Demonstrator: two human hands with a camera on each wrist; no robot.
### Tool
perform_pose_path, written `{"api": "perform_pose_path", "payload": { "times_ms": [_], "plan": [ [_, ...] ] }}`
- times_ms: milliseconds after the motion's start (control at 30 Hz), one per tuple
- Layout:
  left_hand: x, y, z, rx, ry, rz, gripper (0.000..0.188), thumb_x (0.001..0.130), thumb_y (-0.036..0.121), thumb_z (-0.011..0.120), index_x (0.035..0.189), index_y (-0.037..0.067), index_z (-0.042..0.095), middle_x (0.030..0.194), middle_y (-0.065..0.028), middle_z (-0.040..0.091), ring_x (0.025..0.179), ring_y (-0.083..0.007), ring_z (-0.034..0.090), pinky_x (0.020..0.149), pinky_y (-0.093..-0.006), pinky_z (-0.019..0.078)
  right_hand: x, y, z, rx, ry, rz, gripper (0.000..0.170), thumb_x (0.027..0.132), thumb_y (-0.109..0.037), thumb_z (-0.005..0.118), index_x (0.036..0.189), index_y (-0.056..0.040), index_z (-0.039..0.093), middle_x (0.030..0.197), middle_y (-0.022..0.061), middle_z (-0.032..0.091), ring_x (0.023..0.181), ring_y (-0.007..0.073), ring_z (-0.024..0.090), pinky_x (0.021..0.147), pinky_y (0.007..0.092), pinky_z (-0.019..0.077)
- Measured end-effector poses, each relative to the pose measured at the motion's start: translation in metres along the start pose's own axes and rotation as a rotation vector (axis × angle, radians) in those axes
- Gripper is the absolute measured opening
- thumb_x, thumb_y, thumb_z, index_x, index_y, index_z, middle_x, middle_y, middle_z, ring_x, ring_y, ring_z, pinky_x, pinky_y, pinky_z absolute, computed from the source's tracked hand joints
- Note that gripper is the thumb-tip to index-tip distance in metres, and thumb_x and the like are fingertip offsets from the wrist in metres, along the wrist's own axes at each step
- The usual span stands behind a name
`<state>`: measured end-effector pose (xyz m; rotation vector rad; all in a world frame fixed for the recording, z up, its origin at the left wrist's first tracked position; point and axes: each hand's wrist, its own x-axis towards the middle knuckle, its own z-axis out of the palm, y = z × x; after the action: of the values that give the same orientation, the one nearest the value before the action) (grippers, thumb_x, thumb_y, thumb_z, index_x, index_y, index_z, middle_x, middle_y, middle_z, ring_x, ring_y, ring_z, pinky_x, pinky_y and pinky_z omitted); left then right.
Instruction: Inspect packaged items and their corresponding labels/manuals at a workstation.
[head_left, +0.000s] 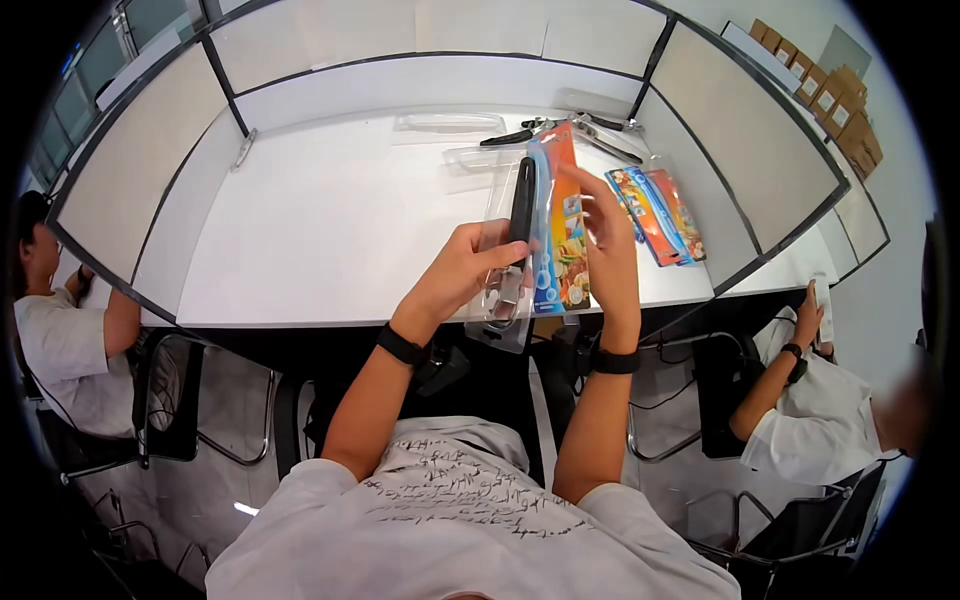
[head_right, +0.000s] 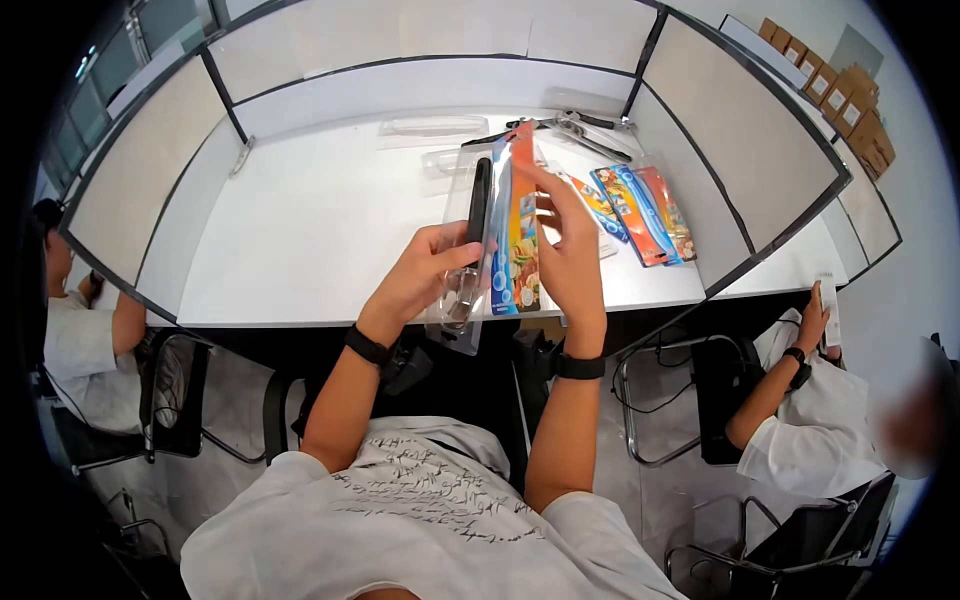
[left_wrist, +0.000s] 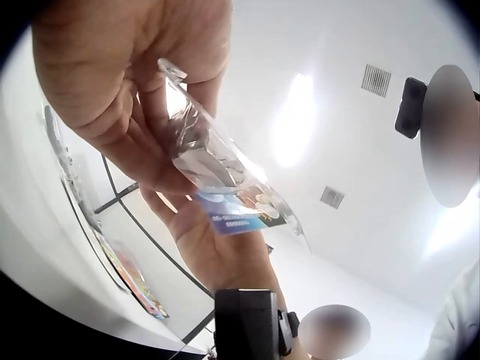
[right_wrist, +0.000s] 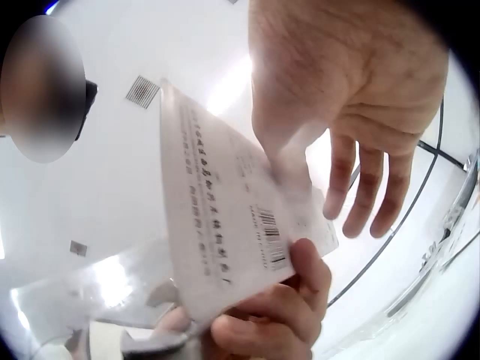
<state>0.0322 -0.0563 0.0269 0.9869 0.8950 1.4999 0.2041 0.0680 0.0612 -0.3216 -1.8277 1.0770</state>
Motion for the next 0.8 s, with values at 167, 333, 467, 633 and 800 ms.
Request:
{"api": "perform_pose_path", "payload": {
  "times_ms": [167,333,467,633,800],
  "plan": [
    [-0.005,0.008,0.002,0.143,0.007,0.089,0.033,0.105,0.014,0.073,0.13,-0.006,0.07,0.11,-0.0052,0.075,0.092,-0.0109,0.071,0.085,-0.0276,0.0571,-0.006,-0.003,-0.001,0.341,-0.169,0.321,0.059,0.108,-0.005,0.061,0.165,-0.0027,0.044,0.139,0.0169,0.07,0.119,0.0177,0.068,0.105,0.0328,0.0516],
    [-0.006,0.009,0.002,0.269,0.048,0.158,0.031,0.104,0.01,0.072,0.13,-0.005,0.071,0.114,-0.0039,0.075,0.1,-0.009,0.069,0.087,-0.0264,0.0554,-0.004,0.002,-0.016,0.46,-0.276,0.264,0.06,0.102,-0.012,0.075,0.156,0.0032,0.054,0.131,0.0127,0.075,0.123,0.0167,0.067,0.114,0.0349,0.0469],
    [-0.005,0.008,0.01,0.303,0.108,0.224,0.021,0.105,0.008,0.07,0.121,-0.006,0.071,0.111,-0.0071,0.077,0.097,-0.014,0.075,0.088,-0.0301,0.0597,-0.005,0.005,-0.022,0.352,-0.171,0.29,0.051,0.096,-0.009,0.082,0.142,0.0039,0.065,0.123,0.0107,0.076,0.111,0.0125,0.069,0.098,0.028,0.0528],
    [-0.001,0.01,0.002,-0.058,0.485,0.14,0.023,0.108,0.011,0.066,0.124,-0.004,0.058,0.11,-0.0215,0.076,0.091,-0.0292,0.08,0.082,-0.0408,0.0669,0.002,0.005,-0.023,0.281,0.305,0.226,0.02,0.105,-0.015,0.075,0.116,-0.0008,0.068,0.107,0.0059,0.075,0.093,0.0092,0.07,0.083,0.024,0.0545],
    [0.008,-0.002,-0.035,-0.391,0.518,0.451,0.007,0.108,0.002,0.059,0.115,0.003,0.057,0.131,-0.0312,0.069,0.127,-0.0403,0.069,0.112,-0.0519,0.058,0.005,-0.003,-0.019,0.526,0.489,0.227,0.024,0.108,-0.016,0.069,0.128,-0.0039,0.063,0.124,0.0071,0.071,0.1,0.0152,0.072,0.086,0.0304,0.0595]
  ]
}}
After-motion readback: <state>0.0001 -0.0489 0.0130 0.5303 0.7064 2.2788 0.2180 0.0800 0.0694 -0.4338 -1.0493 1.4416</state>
